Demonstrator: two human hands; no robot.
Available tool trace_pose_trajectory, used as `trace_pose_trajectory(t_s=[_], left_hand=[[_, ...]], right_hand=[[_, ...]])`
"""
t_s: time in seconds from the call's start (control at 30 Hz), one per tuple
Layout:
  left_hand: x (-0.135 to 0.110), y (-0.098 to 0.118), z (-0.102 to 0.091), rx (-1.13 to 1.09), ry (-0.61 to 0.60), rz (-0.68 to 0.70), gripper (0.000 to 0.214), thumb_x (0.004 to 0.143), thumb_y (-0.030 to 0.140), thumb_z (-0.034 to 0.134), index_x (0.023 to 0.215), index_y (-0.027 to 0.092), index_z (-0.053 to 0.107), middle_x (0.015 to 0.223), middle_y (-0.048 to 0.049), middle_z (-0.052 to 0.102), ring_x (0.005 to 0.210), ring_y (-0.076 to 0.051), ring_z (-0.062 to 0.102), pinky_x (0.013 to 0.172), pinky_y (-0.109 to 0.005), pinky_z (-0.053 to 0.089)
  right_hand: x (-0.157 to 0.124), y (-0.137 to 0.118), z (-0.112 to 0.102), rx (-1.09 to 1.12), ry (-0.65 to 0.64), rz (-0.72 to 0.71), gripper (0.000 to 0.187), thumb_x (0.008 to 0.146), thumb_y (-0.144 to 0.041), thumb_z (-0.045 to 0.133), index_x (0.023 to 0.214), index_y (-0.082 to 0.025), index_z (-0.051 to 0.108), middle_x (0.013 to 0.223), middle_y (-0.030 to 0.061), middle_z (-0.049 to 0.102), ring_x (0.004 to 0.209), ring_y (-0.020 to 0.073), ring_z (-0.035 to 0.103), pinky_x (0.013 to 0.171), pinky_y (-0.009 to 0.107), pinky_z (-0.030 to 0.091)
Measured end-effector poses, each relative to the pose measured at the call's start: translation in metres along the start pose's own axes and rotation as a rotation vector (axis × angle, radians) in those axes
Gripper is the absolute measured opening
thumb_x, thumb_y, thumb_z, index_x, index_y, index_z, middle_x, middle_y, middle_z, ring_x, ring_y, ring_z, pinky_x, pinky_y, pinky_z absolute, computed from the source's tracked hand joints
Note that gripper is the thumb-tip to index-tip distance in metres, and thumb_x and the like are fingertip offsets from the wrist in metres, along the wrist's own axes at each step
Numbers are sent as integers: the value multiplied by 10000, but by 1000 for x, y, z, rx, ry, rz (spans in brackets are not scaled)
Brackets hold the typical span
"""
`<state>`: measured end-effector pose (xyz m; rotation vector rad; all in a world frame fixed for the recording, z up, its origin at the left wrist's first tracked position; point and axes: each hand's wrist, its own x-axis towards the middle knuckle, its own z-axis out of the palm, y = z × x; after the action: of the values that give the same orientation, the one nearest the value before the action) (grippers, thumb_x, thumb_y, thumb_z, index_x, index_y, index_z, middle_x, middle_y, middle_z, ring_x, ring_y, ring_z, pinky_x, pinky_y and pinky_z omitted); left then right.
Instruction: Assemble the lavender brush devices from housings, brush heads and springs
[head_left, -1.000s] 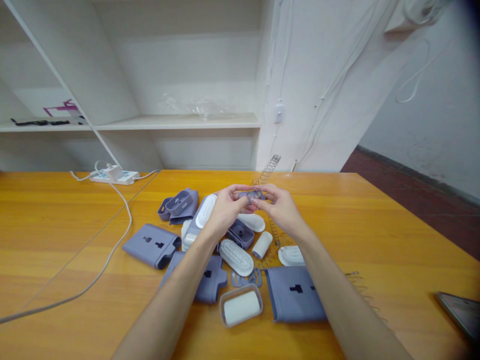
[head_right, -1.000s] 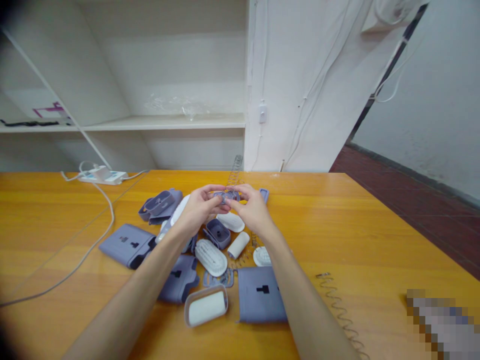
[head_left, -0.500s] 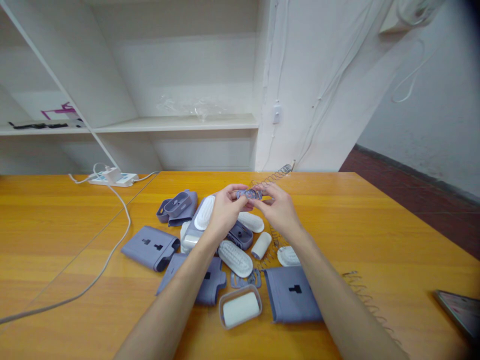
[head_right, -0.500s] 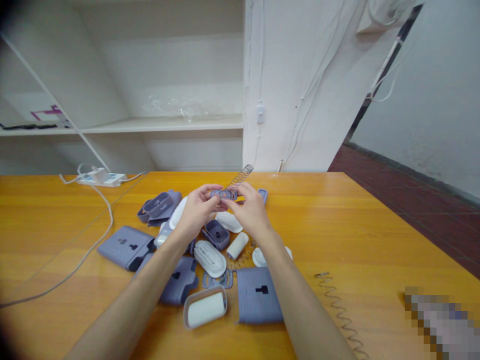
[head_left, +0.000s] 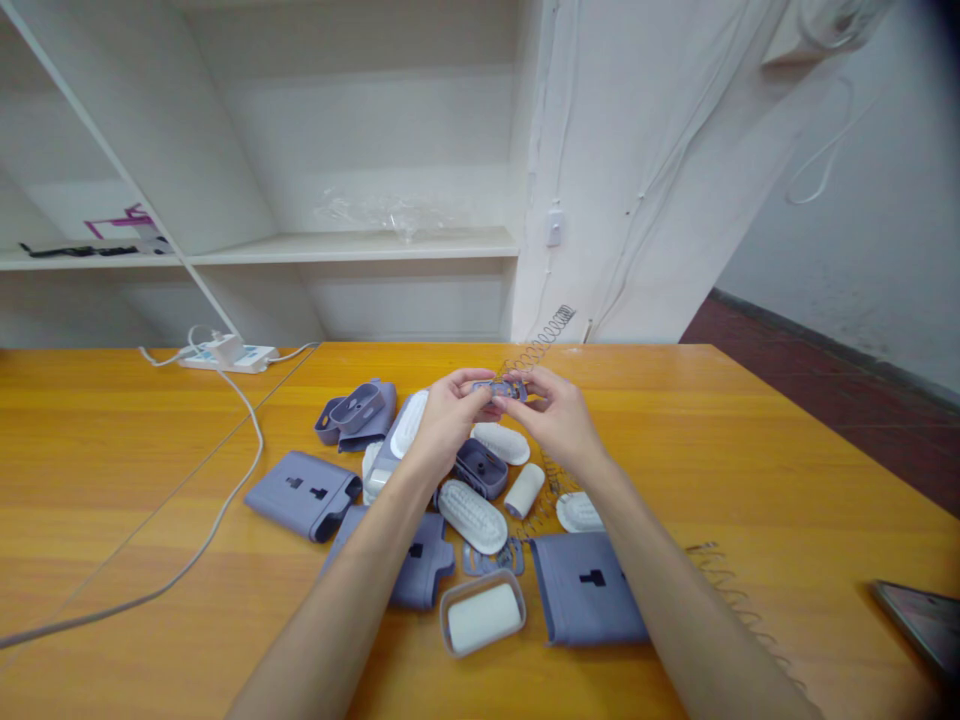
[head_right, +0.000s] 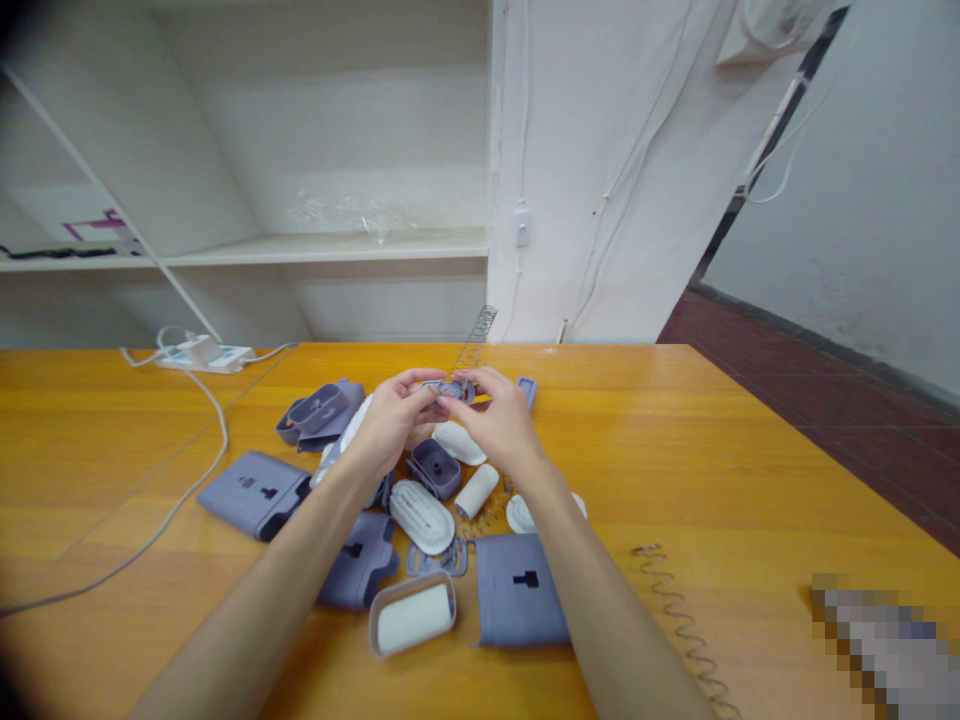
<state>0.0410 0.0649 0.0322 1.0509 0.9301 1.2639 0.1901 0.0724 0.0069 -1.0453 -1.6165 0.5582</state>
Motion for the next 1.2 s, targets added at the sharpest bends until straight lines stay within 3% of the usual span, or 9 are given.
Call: trace_pose_trajectory(t_s=[0.17, 0.3, 0.5, 0.67, 0.77, 1.0, 1.2], left_hand=[[1, 1, -8, -108, -122, -111, 260, 715, 132, 703, 965, 100, 636, 866, -92, 721, 669, -135, 684, 669, -278, 580], [3, 1, -14, -146, -168, -148, 256, 716, 125, 713, 962, 93, 650, 858, -95, 721, 668, -147, 694, 696, -297, 583], [2, 4, -11, -110, -118, -126, 219, 735, 104, 669, 951, 79, 651, 741, -67, 693, 555, -106, 638, 595, -250, 564], [0, 8, -8, -36, -92, -67, 212, 742, 101, 637, 951, 67, 644, 739, -62, 682, 470, -75, 570, 515, -228, 535], [0, 10, -7, -8, -96, -57, 224, 747, 107, 642, 968, 67, 639, 737, -64, 684, 490, -87, 590, 540, -241, 549], [-2, 4, 0, -83, -33, -52, 197, 756, 89, 633, 952, 95, 614, 714, -57, 686, 557, -112, 634, 625, -271, 571], [2, -2, -7, -165, -74, -156, 195, 734, 71, 639, 920, 118, 604, 758, -64, 692, 593, -147, 670, 626, -301, 578]], right_hand=[[0, 0, -3, 15, -59, -13, 233, 766, -316, 731, 972, -209, 714, 1020, 64, 714, 993, 225, 676, 819, 348, 564], [0, -2, -4, 32, -71, 13, 277, 792, -332, 708, 1029, -189, 707, 1069, 87, 720, 1016, 228, 673, 837, 352, 559], [-1, -4, 0, 69, -70, 42, 308, 791, -338, 708, 1061, -191, 707, 1090, 93, 731, 1020, 236, 681, 858, 372, 557], [-3, -8, 1, 194, -150, 81, 366, 796, -301, 692, 1144, -189, 680, 1133, 89, 722, 1015, 227, 690, 906, 387, 550], [-4, -9, 1, 226, -168, 96, 363, 794, -266, 676, 1148, -184, 678, 1099, 86, 733, 978, 222, 703, 886, 383, 561], [-2, -8, 8, 197, -70, 82, 383, 751, -222, 669, 1131, -183, 681, 1182, 84, 698, 1091, 229, 656, 958, 381, 520], [-2, -16, 11, 376, -101, 306, 438, 723, -260, 663, 1149, -157, 661, 1038, 92, 734, 847, 220, 698, 716, 348, 587]])
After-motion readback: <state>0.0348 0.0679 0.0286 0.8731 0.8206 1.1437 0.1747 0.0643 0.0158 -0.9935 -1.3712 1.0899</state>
